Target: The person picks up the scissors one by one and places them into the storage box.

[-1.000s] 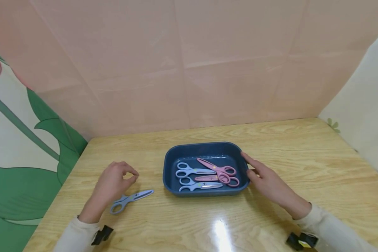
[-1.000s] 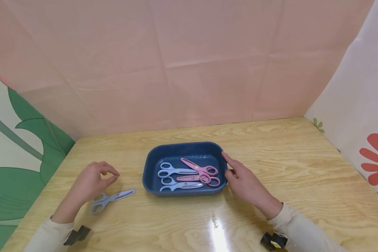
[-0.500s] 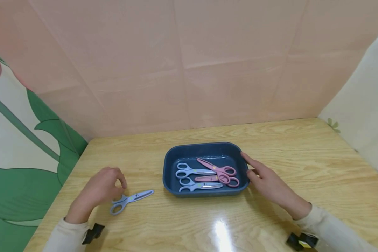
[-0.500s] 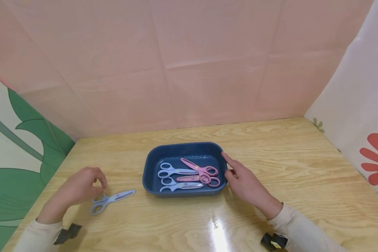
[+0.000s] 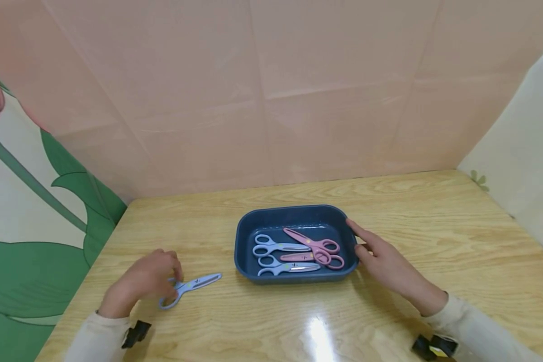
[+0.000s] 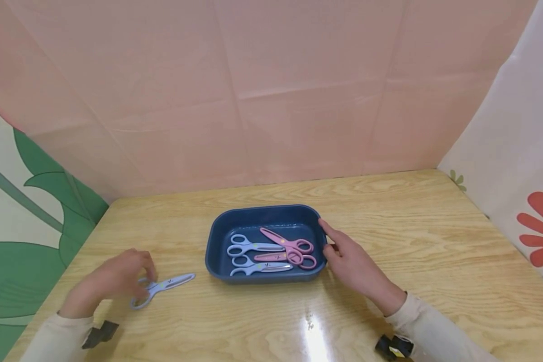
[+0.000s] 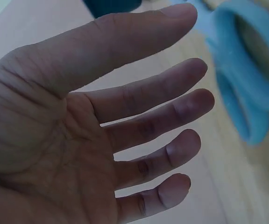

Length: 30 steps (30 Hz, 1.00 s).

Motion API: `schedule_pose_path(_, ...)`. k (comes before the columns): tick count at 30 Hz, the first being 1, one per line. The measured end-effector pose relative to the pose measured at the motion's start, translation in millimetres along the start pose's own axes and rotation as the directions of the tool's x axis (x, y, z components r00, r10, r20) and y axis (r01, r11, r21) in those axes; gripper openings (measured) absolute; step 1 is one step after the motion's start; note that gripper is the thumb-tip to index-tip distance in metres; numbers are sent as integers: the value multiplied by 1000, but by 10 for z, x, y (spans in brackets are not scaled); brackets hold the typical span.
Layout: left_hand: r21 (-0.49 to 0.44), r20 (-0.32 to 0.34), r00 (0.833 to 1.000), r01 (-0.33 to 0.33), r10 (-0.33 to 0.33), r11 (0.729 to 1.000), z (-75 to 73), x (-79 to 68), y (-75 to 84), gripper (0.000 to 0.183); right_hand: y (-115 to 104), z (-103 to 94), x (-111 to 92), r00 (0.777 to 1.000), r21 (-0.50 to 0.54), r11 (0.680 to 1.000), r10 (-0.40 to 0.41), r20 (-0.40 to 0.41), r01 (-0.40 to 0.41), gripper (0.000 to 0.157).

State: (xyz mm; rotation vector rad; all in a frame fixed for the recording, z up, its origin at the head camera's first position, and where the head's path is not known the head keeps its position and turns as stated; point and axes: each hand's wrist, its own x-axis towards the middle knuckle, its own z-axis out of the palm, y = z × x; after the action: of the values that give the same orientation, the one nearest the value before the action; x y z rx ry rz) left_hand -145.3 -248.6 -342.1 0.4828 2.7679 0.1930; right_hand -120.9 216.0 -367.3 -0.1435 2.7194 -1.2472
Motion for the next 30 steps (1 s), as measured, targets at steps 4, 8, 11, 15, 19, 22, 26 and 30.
schedule_pose_path(4,-15,28,1000,-5,5,1000,43,57,8,25,-1,1,-6,1000,6,1000,2,0,-2,59)
schedule_pose_path(8,-12,53,998,23,-22,1000,18,50,-25,27,-1,3,-9,1000,6,1000,-7,-5,7,58)
schedule_pose_path(11,12,72,996,57,-58,998,-15,16,-60,28,5,5,-9,1000,0,1000,-19,-12,19,58)
schedule_pose_path(15,69,78,995,54,-59,996,-13,-14,-72,29,20,10,-6,1000,-4,1000,-16,-13,16,58)
schedule_pose_path(19,96,56,997,53,-59,994,27,-3,-62,31,15,9,-4,1000,-5,1000,-15,-11,15,58)
schedule_pose_path(22,83,48,996,72,-77,994,48,23,-59,29,12,8,-5,1000,-7,1000,-18,-16,18,57)
schedule_pose_path(26,54,24,997,78,-79,996,84,62,-65,27,6,6,-5,1000,-15,1000,-19,-21,18,57)
schedule_pose_path(30,36,-1,997,72,-72,997,116,106,-57,24,6,11,-5,1000,-14,1000,-19,-21,18,57)
